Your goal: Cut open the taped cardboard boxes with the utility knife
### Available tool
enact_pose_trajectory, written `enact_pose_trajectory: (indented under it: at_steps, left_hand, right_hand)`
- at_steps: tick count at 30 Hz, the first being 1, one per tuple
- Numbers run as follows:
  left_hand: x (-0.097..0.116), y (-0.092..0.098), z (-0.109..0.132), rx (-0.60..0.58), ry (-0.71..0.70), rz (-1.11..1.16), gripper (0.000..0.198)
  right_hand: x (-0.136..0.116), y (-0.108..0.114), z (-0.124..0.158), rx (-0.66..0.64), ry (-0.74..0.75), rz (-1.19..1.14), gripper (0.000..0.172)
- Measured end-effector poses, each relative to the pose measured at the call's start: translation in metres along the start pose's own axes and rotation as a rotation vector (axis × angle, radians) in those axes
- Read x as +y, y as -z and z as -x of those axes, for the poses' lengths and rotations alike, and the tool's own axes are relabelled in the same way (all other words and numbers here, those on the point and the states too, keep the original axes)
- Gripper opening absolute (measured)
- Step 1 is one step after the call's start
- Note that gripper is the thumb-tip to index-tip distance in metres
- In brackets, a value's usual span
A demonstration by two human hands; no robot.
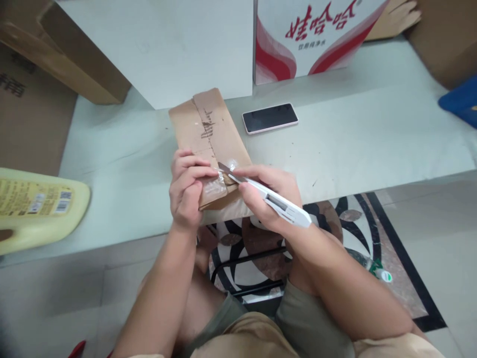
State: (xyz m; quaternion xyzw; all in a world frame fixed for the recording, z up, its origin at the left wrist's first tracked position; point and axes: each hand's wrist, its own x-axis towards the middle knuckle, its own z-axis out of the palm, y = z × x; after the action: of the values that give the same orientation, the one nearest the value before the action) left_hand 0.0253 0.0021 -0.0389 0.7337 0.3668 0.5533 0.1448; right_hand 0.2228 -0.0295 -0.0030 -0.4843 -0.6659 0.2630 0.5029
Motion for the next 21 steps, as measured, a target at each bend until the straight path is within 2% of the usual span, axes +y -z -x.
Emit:
enact_pose_trajectory:
  at_steps: [5, 11, 14, 21]
  left_hand:
    - [0.002, 0.001, 0.0, -0.015, 0.069, 0.007, 0.03]
    - [0.001, 0.001, 0.0, -0.021, 0.061, 0.011, 0.028]
    - [0.002, -0.001, 0.0, -0.021, 0.076, 0.027, 0.029]
    - [0.004, -0.003, -0.001, -0.014, 0.093, 0.031, 0.029]
  right_hand:
    - [-0.003, 0.002, 0.0, 0.06, 0.008, 0.002, 0.02]
    - [-0.012, 0.004, -0.005, -0.05, -0.079, 0.036, 0.019]
    - [-0.014, 0.005, -0.006, -0.032, -0.089, 0.01, 0.021]
    - [-0.015, 0.006, -0.005, -0.094, -0.28, -0.081, 0.021]
